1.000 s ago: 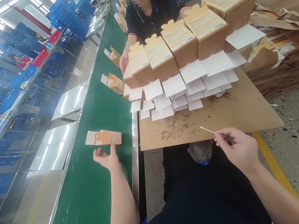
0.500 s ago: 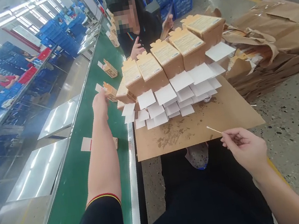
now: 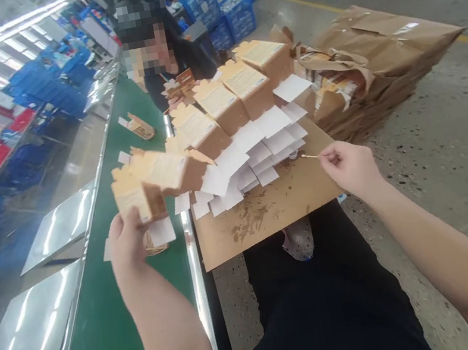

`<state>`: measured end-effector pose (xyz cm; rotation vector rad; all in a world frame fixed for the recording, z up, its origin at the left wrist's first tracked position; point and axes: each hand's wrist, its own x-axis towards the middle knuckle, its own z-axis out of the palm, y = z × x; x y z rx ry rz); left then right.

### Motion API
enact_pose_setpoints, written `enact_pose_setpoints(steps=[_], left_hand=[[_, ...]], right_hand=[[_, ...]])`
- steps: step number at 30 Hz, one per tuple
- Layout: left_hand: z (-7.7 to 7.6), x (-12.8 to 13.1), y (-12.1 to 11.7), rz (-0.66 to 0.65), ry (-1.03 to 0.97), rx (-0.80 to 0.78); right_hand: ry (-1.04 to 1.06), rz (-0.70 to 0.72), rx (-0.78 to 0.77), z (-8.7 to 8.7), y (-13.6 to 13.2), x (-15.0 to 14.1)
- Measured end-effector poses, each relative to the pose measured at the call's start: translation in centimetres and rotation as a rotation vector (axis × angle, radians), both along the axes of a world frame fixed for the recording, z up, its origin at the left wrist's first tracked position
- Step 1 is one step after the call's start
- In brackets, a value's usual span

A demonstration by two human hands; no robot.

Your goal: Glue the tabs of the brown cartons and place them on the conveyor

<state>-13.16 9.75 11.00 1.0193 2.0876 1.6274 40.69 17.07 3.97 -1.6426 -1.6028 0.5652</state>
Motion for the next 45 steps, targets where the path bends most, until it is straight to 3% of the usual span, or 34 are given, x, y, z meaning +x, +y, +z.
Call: enact_pose_setpoints(steps=[4, 8, 11, 15, 19, 23, 27, 32, 37, 41, 45], left_hand=[[-1.0, -0.3, -3.2, 0.133, -0.293, 0.074], [-2.1, 1.5, -4.0, 0.048, -0.414, 0.19], [-3.9, 3.9, -5.4, 0.051, -0.452, 0.303], [-6.9, 8.1, -8.2, 0.138, -0.452, 0.474], [-8.8, 11.8, -11.1, 0.104, -0.439, 0.502], [-9.2, 14.3, -12.8, 0.051, -0.483, 0.479], [-8.6, 14.9, -13.3, 0.024, -0.481, 0.485], [-8.3, 14.4, -14.4, -0.041, -0.52, 0.473], [-11.0, 14.5, -16.6, -0.033, -0.659, 0.355], [-12.2, 14.7, -17.6, -0.017, -0.68, 0.373], [-11.2, 14.1, -18.6, -0.044, -0.649, 0.382]], right_hand=[[-0.167, 0.125, -0.068, 1.4, 2.8, -0.9], [-0.265, 0.18, -0.067, 1.8, 4.5, -1.8], [-0.275, 0.172, -0.017, 1.6, 4.5, -1.7], [-0.2, 0.069, -0.029, 0.7, 3.1, -0.4], [0.01, -0.091, -0.027, -0.7, 1.1, 2.0], [0.199, -0.177, 0.009, -1.9, -0.3, 4.4], [0.143, -0.215, -0.027, -2.0, -0.4, 5.2], [-0.115, -0.091, -0.079, 0.2, 1.6, 3.2], [-0.268, 0.099, -0.106, 2.2, 4.7, 0.3], [-0.458, 0.293, -0.111, 2.4, 6.7, -1.8], [-0.624, 0.381, -0.131, 1.7, 8.0, -3.4]])
